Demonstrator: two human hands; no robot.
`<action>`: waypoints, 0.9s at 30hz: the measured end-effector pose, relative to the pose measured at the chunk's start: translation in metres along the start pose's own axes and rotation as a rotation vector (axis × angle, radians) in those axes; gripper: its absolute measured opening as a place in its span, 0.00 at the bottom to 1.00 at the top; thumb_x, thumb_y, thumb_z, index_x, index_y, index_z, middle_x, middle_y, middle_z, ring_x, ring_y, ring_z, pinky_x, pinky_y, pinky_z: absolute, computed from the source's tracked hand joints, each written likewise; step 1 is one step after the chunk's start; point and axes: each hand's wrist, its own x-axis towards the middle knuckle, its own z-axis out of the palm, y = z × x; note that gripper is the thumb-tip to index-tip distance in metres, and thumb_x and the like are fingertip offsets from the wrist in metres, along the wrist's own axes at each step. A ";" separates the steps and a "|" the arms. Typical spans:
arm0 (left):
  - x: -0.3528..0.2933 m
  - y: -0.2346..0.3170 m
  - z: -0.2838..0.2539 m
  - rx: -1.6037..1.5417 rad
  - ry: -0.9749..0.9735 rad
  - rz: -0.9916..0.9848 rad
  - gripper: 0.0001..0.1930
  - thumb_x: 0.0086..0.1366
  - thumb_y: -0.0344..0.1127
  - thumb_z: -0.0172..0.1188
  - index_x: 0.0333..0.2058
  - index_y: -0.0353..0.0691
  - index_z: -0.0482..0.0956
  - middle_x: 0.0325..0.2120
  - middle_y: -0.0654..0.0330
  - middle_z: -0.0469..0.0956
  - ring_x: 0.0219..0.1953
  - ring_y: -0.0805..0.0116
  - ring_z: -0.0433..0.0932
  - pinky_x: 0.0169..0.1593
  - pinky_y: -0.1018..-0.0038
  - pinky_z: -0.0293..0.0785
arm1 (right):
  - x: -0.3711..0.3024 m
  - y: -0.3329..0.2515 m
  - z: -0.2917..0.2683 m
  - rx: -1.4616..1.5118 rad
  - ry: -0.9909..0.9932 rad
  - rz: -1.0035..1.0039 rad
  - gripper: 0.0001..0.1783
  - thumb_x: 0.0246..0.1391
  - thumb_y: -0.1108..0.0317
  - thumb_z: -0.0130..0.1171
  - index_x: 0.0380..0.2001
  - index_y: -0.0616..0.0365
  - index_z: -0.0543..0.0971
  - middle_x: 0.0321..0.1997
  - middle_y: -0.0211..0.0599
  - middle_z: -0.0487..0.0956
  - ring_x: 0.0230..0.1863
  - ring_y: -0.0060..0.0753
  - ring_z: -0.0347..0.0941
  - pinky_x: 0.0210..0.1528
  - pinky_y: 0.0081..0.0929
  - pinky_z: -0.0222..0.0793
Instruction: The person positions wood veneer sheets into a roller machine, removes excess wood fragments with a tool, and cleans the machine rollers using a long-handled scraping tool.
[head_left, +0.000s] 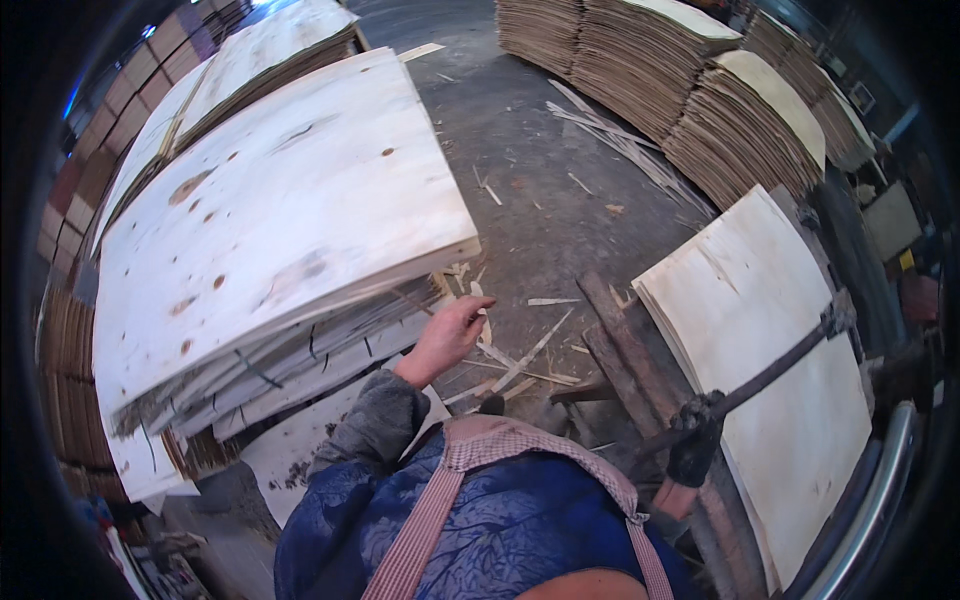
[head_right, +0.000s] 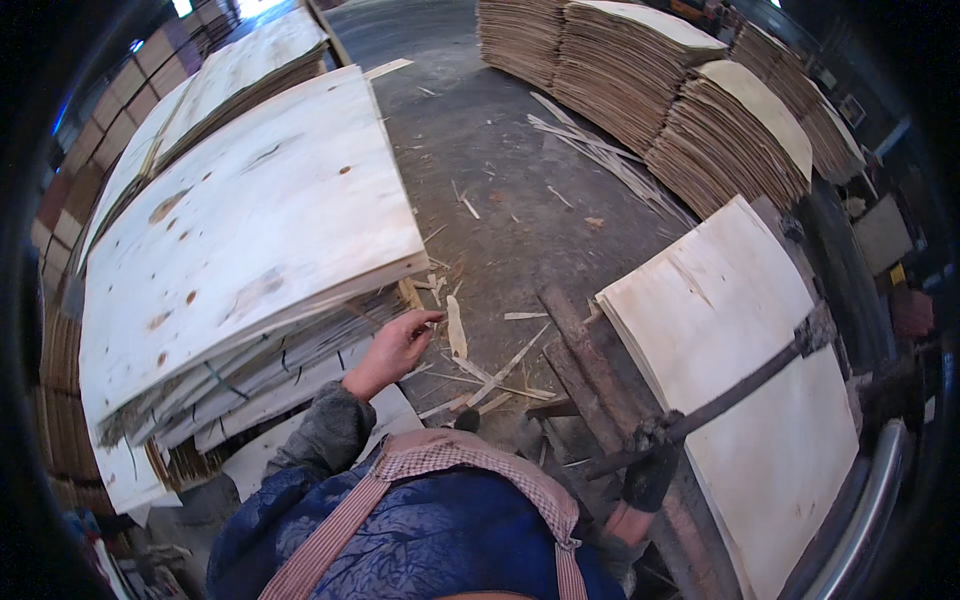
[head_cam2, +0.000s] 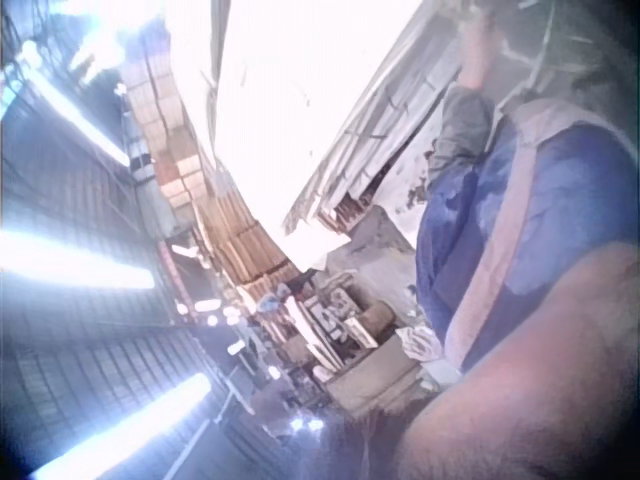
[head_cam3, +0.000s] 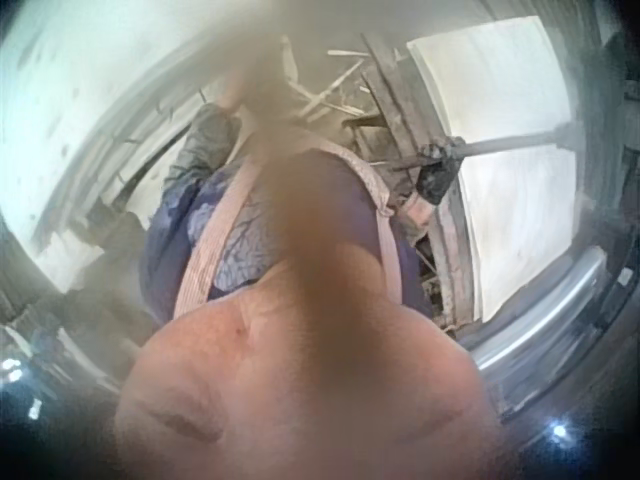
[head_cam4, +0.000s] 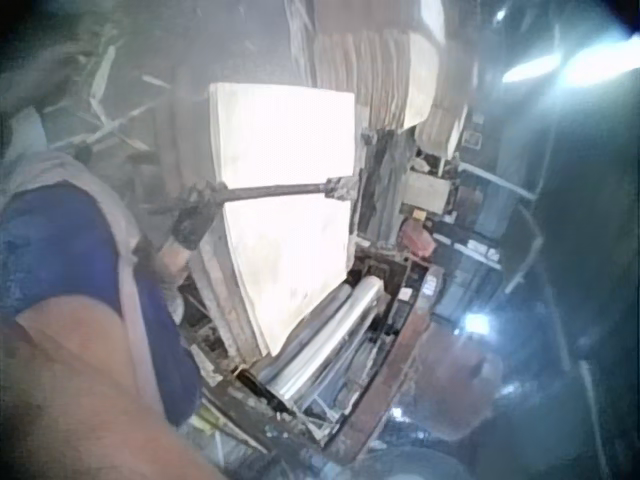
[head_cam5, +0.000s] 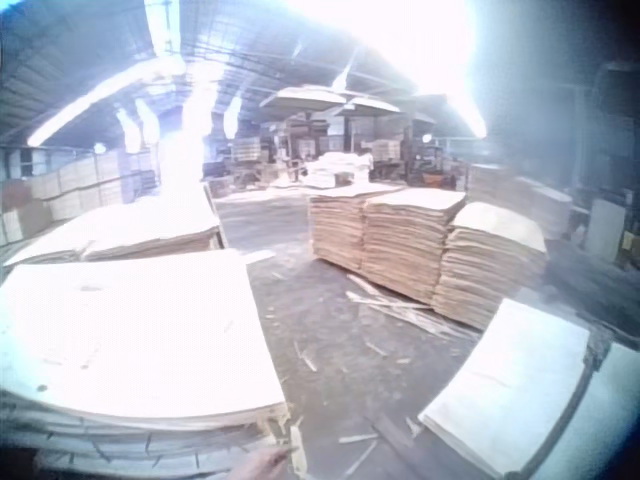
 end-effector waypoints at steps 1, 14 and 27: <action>0.014 0.002 0.002 -0.009 -0.037 0.036 0.15 0.55 0.26 0.51 0.43 0.36 0.72 0.37 0.48 0.74 0.39 0.52 0.74 0.41 0.66 0.70 | 0.009 0.003 0.007 0.013 -0.005 -0.002 0.16 0.50 0.70 0.55 0.43 0.52 0.66 0.28 0.32 0.71 0.22 0.21 0.66 0.23 0.21 0.66; 0.158 0.001 0.103 -0.161 -0.361 0.095 0.15 0.57 0.25 0.52 0.44 0.34 0.72 0.38 0.53 0.76 0.39 0.66 0.76 0.42 0.73 0.71 | 0.094 0.029 -0.007 -0.222 0.283 0.038 0.12 0.45 0.76 0.54 0.34 0.55 0.67 0.23 0.37 0.74 0.13 0.20 0.64 0.13 0.14 0.60; 0.336 -0.009 0.204 -0.247 -0.562 0.003 0.15 0.58 0.25 0.48 0.45 0.31 0.71 0.38 0.56 0.76 0.36 0.71 0.76 0.38 0.77 0.72 | 0.139 0.066 -0.047 -0.102 0.435 -0.039 0.08 0.48 0.74 0.54 0.30 0.57 0.66 0.22 0.36 0.72 0.19 0.25 0.68 0.18 0.17 0.66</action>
